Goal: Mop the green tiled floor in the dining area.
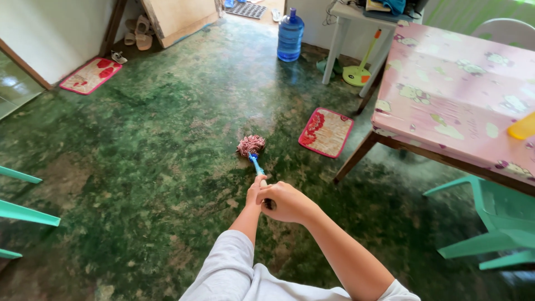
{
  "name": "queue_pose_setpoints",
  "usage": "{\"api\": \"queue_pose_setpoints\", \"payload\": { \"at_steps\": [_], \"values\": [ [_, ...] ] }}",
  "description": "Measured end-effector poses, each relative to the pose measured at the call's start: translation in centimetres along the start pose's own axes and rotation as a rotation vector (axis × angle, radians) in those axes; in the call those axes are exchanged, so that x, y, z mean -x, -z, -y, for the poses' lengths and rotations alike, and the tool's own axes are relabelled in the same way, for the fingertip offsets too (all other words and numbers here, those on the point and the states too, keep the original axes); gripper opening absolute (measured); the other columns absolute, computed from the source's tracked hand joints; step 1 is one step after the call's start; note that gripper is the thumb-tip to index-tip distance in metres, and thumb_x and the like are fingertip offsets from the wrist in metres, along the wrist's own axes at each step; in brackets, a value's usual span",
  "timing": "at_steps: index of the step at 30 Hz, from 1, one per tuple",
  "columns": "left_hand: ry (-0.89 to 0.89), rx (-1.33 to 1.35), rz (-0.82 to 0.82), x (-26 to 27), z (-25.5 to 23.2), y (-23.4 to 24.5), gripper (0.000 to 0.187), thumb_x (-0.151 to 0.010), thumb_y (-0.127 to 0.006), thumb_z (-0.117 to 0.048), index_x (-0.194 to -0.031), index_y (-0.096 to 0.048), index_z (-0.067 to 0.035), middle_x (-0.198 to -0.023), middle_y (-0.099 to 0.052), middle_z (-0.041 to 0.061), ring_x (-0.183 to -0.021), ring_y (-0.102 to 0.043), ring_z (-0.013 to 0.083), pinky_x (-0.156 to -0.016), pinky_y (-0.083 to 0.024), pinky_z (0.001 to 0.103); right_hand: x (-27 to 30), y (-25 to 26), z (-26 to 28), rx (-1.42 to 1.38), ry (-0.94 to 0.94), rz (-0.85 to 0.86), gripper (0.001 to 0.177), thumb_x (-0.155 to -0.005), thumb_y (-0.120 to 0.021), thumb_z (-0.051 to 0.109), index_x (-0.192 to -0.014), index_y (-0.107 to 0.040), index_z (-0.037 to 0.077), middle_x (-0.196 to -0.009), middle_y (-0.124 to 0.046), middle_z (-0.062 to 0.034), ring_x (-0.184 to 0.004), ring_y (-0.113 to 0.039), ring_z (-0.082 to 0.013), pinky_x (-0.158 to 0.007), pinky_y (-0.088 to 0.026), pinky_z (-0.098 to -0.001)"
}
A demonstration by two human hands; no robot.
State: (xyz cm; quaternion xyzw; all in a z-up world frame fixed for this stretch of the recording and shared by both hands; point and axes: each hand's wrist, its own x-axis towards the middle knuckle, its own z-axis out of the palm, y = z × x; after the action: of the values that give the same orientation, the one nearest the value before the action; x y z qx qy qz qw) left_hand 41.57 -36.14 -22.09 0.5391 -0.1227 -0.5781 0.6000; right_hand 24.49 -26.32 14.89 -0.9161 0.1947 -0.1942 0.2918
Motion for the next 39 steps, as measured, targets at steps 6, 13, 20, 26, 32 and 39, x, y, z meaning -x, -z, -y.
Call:
{"api": "queue_pose_setpoints", "payload": {
  "at_steps": [6, 13, 20, 26, 32, 39],
  "values": [
    [-0.399, -0.760, -0.231, 13.7, -3.6, -4.4, 0.023, -0.094, -0.073, -0.038, -0.108, -0.066, -0.022, -0.088, -0.073, 0.009, -0.077, -0.068, 0.0228, -0.067, -0.053, 0.037, 3.0, 0.5, 3.8, 0.011, -0.051, 0.032, 0.011, -0.078, -0.071, 0.010, -0.089, -0.073, 0.011, -0.080, -0.072, -0.0114, -0.078, -0.070, -0.0345, -0.072, -0.055, -0.0435],
    [-0.683, -0.555, -0.413, 14.6, -1.0, -5.8, 0.019, -0.091, -0.074, -0.010, -0.106, -0.066, -0.019, -0.090, -0.073, 0.007, -0.076, -0.067, 0.0165, -0.068, -0.057, 0.034, 5.1, 1.3, 8.2, 0.033, 0.040, 0.068, 0.008, -0.076, -0.067, 0.004, -0.083, -0.069, 0.006, -0.088, -0.073, -0.0098, -0.083, -0.070, -0.0336, -0.075, -0.055, -0.0434],
    [-0.914, -0.101, -0.264, 14.8, -2.1, -5.8, 0.025, -0.097, -0.060, 0.007, -0.113, -0.064, -0.012, -0.100, -0.059, 0.004, -0.088, -0.059, 0.0108, -0.084, -0.058, 0.027, 4.8, 1.4, 10.0, 0.115, 0.121, 0.123, 0.010, -0.074, -0.066, 0.003, -0.083, -0.067, 0.005, -0.088, -0.068, -0.0089, -0.088, -0.069, -0.0324, -0.078, -0.055, -0.0431],
    [-0.675, -0.196, -0.115, 10.5, -2.8, -1.5, 0.026, -0.096, -0.062, 0.004, -0.117, -0.064, -0.013, -0.100, -0.065, 0.006, -0.090, -0.069, 0.0154, -0.079, -0.058, 0.029, 3.1, -1.1, 6.1, 0.059, 0.108, 0.087, 0.016, -0.074, -0.065, 0.002, -0.089, -0.070, 0.007, -0.096, -0.070, -0.0091, -0.089, -0.070, -0.0338, -0.077, -0.055, -0.0440],
    [-0.258, -0.170, -0.179, 4.3, -3.2, 3.0, 0.033, -0.093, -0.070, -0.018, -0.126, -0.067, -0.015, -0.102, -0.072, 0.017, -0.085, -0.077, 0.0209, -0.057, -0.049, 0.031, -0.3, -4.9, 0.0, 0.041, 0.058, 0.113, 0.019, -0.077, -0.067, 0.004, -0.093, -0.074, 0.012, -0.106, -0.073, -0.0109, -0.088, -0.070, -0.0368, -0.078, -0.055, -0.0468],
    [0.110, 0.133, -0.067, -0.2, -10.0, 4.9, 0.045, -0.099, -0.055, -0.039, -0.141, -0.060, -0.021, -0.111, -0.072, 0.025, -0.076, -0.065, 0.0205, -0.057, -0.051, 0.032, -8.3, -6.8, -4.8, 0.043, 0.099, 0.139, 0.021, -0.075, -0.069, 0.004, -0.094, -0.073, 0.012, -0.116, -0.066, -0.0140, -0.091, -0.068, -0.0382, -0.079, -0.053, -0.0476]
  ]
}}
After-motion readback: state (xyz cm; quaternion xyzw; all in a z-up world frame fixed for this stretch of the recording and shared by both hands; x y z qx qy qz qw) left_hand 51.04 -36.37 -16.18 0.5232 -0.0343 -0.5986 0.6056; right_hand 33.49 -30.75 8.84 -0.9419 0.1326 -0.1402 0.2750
